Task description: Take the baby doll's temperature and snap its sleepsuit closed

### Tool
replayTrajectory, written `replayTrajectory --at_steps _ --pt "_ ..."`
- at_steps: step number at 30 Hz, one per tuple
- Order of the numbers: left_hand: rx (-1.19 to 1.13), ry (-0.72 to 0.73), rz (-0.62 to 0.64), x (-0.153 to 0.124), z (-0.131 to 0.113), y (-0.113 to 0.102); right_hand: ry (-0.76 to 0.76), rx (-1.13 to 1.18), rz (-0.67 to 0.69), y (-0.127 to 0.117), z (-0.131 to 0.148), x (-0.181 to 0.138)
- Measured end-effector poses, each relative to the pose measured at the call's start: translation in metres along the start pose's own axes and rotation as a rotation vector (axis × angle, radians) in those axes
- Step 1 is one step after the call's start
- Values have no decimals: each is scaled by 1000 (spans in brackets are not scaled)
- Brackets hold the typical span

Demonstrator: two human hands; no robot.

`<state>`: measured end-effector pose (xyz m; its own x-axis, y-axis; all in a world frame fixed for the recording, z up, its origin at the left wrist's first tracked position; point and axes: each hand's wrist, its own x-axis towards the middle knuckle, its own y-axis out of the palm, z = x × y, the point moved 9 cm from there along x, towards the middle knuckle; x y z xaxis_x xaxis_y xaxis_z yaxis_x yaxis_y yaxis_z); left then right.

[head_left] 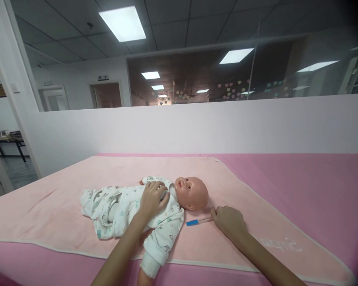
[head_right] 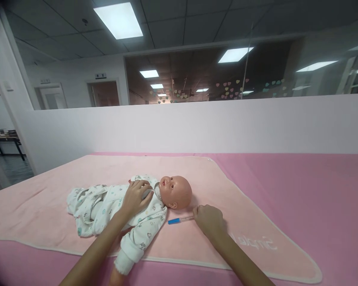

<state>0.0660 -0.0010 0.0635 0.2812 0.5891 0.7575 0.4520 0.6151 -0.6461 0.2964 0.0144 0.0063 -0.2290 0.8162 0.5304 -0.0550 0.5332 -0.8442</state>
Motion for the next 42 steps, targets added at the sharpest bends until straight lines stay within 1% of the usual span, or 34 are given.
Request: replayTrajectory --at_steps 2,4,7,8,10,13,16,18,21,25,29,34,37,42 --pt "-47 16 2 -3 1 -1 47 68 -43 -7 -3 0" --pt "-71 -1 1 -4 4 -3 86 147 -103 -21 -2 1" --pt "-83 -26 -15 -6 5 -5 38 228 -254 -52 17 7" --pt "-84 -28 -23 -6 4 -5 -11 261 -305 -62 30 12" --pt "-85 -27 -40 -7 4 -6 -153 377 -381 -77 64 23" --pt "-91 -29 -73 -8 7 -6 -345 514 -435 -87 124 41" --pt "-88 -35 -129 -11 15 -5 -360 656 -465 -84 167 59" --pt "-76 -72 -172 -14 24 -4 -312 753 -464 -78 182 68" --pt "-69 -123 -173 -16 34 0 -247 858 -463 -67 185 72" --pt "-122 -131 -134 -15 34 3 -209 944 -456 -59 177 67" --pt "-260 -211 -125 -15 36 1 -141 1021 -457 -51 171 62" --pt "-408 -332 -99 -15 40 0 -44 1114 -420 -38 168 64" --pt "-530 -401 -92 -15 44 0 -27 1130 -414 -34 167 66" --pt "-745 -465 -23 -13 54 13 -3 1147 -438 -31 164 67"
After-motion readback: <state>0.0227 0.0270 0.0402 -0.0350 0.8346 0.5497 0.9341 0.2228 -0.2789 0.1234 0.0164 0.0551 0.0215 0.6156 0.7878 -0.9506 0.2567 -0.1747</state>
